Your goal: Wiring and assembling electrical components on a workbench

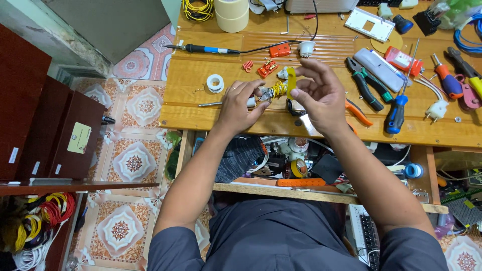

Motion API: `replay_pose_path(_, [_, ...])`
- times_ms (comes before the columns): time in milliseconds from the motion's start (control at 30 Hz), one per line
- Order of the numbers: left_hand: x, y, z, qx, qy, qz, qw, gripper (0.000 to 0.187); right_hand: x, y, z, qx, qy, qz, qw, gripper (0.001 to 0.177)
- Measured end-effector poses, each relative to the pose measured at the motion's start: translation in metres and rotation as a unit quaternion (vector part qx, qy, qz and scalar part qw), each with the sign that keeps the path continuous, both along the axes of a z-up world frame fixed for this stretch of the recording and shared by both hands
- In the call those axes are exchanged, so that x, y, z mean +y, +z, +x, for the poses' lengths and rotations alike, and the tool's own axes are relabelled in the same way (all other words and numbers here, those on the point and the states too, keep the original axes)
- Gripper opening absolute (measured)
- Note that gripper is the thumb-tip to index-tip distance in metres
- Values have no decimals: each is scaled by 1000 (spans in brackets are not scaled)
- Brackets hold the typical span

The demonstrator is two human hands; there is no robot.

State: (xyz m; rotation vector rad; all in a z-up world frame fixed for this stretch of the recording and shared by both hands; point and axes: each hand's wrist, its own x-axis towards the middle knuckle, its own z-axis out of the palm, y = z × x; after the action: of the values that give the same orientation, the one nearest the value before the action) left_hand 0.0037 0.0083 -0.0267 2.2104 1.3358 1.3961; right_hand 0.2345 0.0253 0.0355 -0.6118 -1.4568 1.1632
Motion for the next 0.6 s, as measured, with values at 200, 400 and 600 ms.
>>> replay_pose_path(200, [1, -3, 1, 0, 14, -7, 1000, 52, 0, 10, -18, -1, 30, -4, 1000, 68])
replay_pose_path(400, [-1, 0, 0, 1, 14, -20, 1000, 53, 4, 11, -26, -3, 38, -3, 999, 69])
replay_pose_path(600, [-6, 7, 1, 7, 4, -48, 999, 58, 9, 17, -23, -66, 40, -8, 997, 52])
